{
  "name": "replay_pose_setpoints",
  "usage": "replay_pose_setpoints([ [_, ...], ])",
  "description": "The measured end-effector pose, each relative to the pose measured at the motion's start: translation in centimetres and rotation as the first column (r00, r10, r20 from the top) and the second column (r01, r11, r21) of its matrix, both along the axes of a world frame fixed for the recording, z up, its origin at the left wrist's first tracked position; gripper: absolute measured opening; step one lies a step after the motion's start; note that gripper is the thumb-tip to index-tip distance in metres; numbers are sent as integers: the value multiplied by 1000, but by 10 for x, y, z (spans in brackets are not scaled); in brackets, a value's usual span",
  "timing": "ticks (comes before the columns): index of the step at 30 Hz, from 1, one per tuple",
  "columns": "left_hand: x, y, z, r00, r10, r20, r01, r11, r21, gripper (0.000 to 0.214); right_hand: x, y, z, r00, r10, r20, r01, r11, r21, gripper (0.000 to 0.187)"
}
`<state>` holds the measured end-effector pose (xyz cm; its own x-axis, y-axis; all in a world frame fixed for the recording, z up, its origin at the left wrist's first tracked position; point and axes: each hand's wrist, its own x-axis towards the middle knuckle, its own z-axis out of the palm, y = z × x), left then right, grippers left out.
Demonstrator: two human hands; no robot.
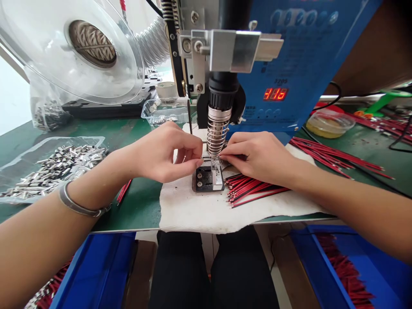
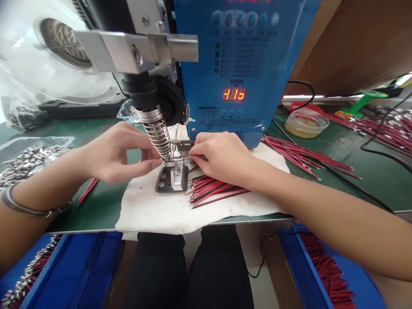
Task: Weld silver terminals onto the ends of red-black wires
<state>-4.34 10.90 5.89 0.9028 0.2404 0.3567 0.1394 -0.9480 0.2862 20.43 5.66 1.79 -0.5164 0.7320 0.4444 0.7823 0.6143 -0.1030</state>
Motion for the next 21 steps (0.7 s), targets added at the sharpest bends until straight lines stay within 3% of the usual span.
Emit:
replay_pose_setpoints([
  [21,1,-2,1,997,46,-54,-47,999,-6,13,-3,-3,0,997,-58,48,57,998,11,21],
])
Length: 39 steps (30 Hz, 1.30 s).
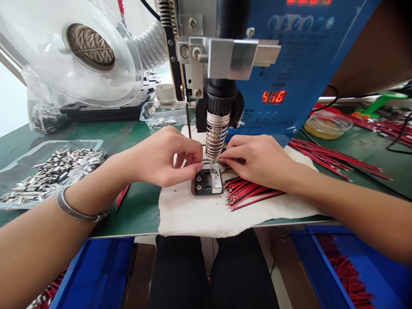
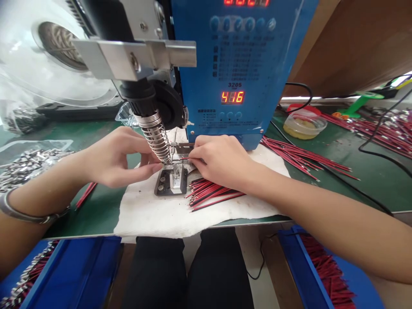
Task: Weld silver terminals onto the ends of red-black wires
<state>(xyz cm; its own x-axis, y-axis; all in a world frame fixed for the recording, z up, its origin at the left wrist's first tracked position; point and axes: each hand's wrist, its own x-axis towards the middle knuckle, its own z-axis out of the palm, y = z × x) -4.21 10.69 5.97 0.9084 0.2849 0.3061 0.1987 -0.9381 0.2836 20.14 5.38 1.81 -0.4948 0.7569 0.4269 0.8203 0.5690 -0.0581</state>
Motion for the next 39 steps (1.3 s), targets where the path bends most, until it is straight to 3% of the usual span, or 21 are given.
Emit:
replay_pose_setpoints([
  [11,0,-2,2,1000,-6,-8,6,1000,-9,11,-1,-2,4,999,-27,35,28,999,-40,22],
  [39,0,-2,4,1000,-14,-13,14,1000,7,11,4,-4,7,1000,-17,26,17,1000,21,21],
])
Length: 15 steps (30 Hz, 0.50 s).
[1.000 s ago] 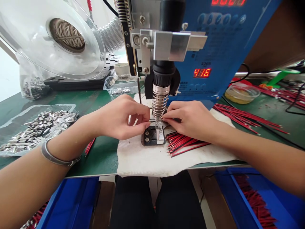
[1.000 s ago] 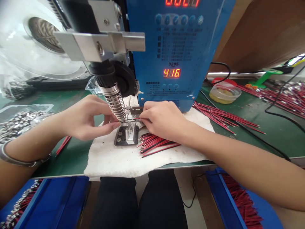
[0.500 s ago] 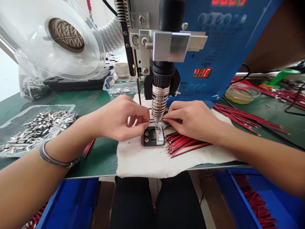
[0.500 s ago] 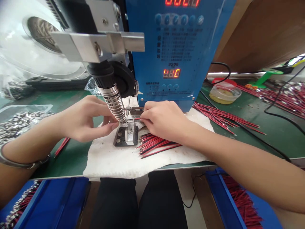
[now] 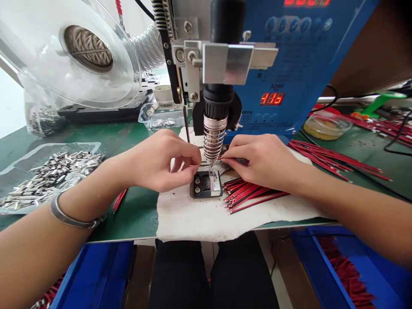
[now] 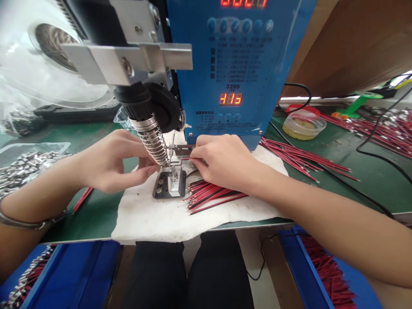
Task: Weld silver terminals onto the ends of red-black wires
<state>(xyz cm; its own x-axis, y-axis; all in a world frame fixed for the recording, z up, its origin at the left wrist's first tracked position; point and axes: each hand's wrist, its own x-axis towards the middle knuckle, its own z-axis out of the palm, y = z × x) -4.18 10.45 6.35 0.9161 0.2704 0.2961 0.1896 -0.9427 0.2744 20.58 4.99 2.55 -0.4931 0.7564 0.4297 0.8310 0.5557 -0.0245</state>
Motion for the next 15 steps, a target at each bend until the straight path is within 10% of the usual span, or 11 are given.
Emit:
replay_pose_setpoints([
  [15,-3,-1,9,996,62,-67,-71,986,-149,16,11,-1,7,951,276,-140,-264,959,98,20],
])
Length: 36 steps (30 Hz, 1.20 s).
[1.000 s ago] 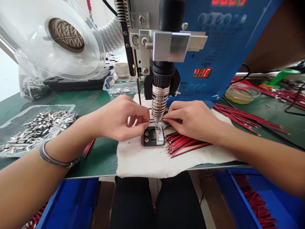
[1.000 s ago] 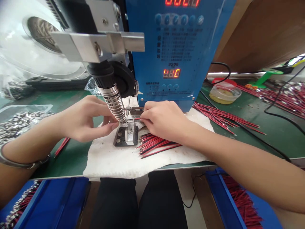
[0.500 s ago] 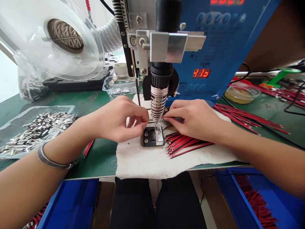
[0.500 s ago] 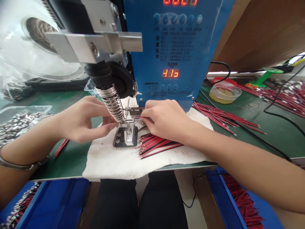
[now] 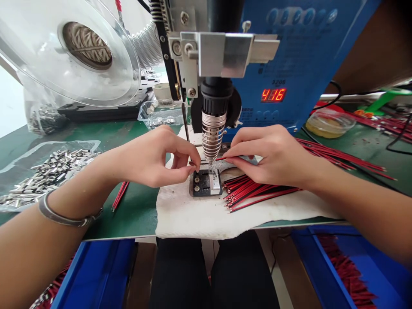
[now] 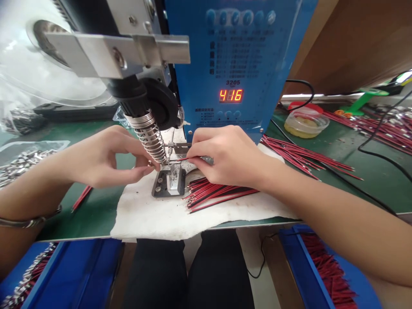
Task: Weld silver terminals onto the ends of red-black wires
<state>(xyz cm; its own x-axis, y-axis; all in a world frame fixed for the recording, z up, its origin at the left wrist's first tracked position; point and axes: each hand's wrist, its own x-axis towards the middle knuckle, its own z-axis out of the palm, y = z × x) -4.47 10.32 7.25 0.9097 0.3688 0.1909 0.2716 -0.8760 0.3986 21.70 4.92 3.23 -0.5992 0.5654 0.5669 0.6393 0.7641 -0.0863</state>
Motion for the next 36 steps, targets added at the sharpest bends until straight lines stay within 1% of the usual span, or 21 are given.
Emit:
replay_pose_setpoints([
  [3,-1,0,0,1000,-19,0,19,999,-51,18,1,0,1,1000,6,-18,-7,1000,-14,21],
  [7,-1,-1,2,999,-48,5,48,995,-88,14,1,-1,2,1000,13,-7,-13,999,-32,22],
  [11,0,0,3,998,-37,-45,28,984,-175,16,2,-1,3,999,52,-4,-53,999,-11,20],
  [14,-2,2,4,994,-19,-110,-16,952,-305,20,3,0,3,997,83,-2,-83,996,11,19],
  [17,-6,4,6,984,3,-179,-77,907,-413,18,3,1,4,996,87,5,-87,996,2,19],
  [21,-11,4,6,961,46,-274,-166,887,-431,12,4,1,4,997,81,19,-80,997,-22,19],
  [26,-5,3,7,971,50,-235,-160,865,-475,11,5,2,3,995,98,14,-98,995,-19,17],
  [31,-2,-1,11,968,84,-237,-197,838,-508,18,6,4,3,993,115,5,-115,992,52,14],
  [33,-2,-1,10,965,101,-241,-215,831,-512,16,7,4,2,995,101,2,-101,993,63,14],
  [36,-4,1,7,962,106,-254,-232,807,-544,17,6,3,3,995,95,10,-95,993,66,14],
])
